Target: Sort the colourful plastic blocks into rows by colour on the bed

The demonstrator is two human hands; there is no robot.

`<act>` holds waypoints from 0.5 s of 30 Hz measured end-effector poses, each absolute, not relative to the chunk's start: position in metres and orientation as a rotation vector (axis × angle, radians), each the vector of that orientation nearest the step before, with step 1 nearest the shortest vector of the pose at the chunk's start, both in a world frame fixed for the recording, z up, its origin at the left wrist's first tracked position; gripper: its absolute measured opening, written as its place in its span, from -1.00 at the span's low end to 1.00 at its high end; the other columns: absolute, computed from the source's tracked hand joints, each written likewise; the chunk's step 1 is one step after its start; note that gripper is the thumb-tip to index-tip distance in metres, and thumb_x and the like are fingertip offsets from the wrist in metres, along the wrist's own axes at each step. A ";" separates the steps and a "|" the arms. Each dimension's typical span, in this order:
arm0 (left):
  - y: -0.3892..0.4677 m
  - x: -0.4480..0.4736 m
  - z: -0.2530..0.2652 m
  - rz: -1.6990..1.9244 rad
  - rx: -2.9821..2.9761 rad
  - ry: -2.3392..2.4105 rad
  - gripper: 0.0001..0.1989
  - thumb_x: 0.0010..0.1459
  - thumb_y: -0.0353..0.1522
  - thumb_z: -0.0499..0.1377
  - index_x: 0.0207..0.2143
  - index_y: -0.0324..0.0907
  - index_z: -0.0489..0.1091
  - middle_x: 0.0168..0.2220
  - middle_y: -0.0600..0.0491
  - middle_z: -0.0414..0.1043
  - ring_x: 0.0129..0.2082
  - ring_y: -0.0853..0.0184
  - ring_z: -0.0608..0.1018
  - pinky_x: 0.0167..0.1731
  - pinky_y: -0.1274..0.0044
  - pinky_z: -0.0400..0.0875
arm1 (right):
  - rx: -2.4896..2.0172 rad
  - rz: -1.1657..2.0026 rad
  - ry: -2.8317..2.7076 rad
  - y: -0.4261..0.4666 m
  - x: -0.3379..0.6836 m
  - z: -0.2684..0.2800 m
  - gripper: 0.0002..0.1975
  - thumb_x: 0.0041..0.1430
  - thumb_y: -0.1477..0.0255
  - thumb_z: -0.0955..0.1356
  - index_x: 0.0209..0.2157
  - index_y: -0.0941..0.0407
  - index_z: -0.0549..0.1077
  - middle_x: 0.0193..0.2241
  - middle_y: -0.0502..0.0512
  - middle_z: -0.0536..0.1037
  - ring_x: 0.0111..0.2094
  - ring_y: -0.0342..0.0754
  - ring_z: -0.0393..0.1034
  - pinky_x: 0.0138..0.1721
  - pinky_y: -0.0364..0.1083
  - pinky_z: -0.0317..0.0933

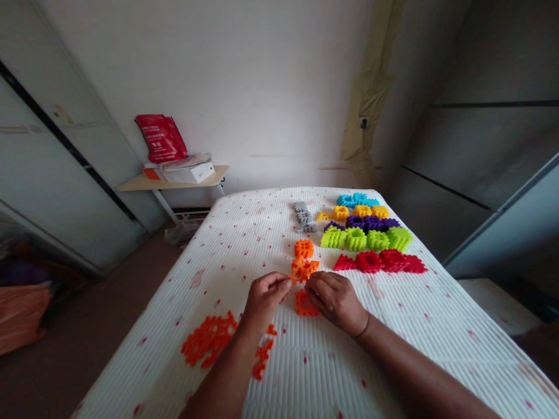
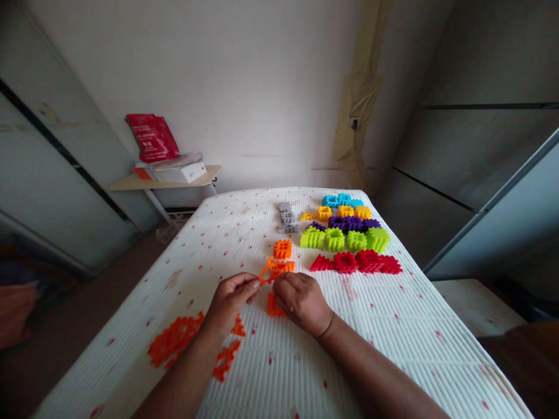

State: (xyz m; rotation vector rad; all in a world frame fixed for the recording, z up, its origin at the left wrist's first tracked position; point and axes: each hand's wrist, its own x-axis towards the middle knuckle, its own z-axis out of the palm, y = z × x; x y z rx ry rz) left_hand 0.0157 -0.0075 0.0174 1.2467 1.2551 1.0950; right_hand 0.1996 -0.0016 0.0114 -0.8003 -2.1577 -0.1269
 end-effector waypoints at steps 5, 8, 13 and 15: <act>-0.003 0.012 0.023 0.971 1.397 1.264 -0.79 -0.05 -0.25 0.16 -0.50 -0.24 0.40 -0.62 0.14 0.28 -0.59 0.46 0.28 -0.56 0.61 0.14 | -0.928 0.256 -1.827 0.009 0.212 0.018 -0.89 0.20 0.48 0.25 -0.28 0.12 0.41 -0.37 0.10 0.49 -0.37 -0.12 0.40 -0.37 -0.16 0.30; -0.002 0.016 0.032 0.877 1.536 1.258 -0.83 -0.06 -0.29 0.15 -0.53 -0.22 0.41 -0.61 0.13 0.30 -0.58 0.46 0.28 -0.57 0.62 0.13 | -0.909 0.421 -1.795 0.014 0.218 0.022 -0.88 0.18 0.43 0.28 -0.27 0.10 0.45 -0.33 0.12 0.51 -0.31 -0.09 0.42 -0.32 -0.12 0.32; 0.005 0.022 0.044 0.846 1.462 1.235 -0.85 -0.10 -0.31 0.17 -0.51 -0.23 0.43 -0.61 0.11 0.35 -0.60 0.46 0.32 -0.56 0.60 0.18 | -0.834 0.571 -1.895 0.016 0.224 0.023 -0.89 0.16 0.42 0.30 -0.33 0.11 0.47 -0.41 0.09 0.51 -0.36 -0.11 0.42 -0.35 -0.12 0.31; 0.010 0.022 0.042 0.890 1.327 1.222 -0.81 -0.11 -0.28 0.18 -0.47 -0.25 0.43 -0.62 0.10 0.36 -0.63 0.47 0.33 -0.57 0.59 0.21 | -0.851 0.552 -1.934 0.017 0.226 0.022 -0.90 0.16 0.44 0.30 -0.32 0.11 0.46 -0.40 0.09 0.52 -0.37 -0.12 0.42 -0.36 -0.14 0.31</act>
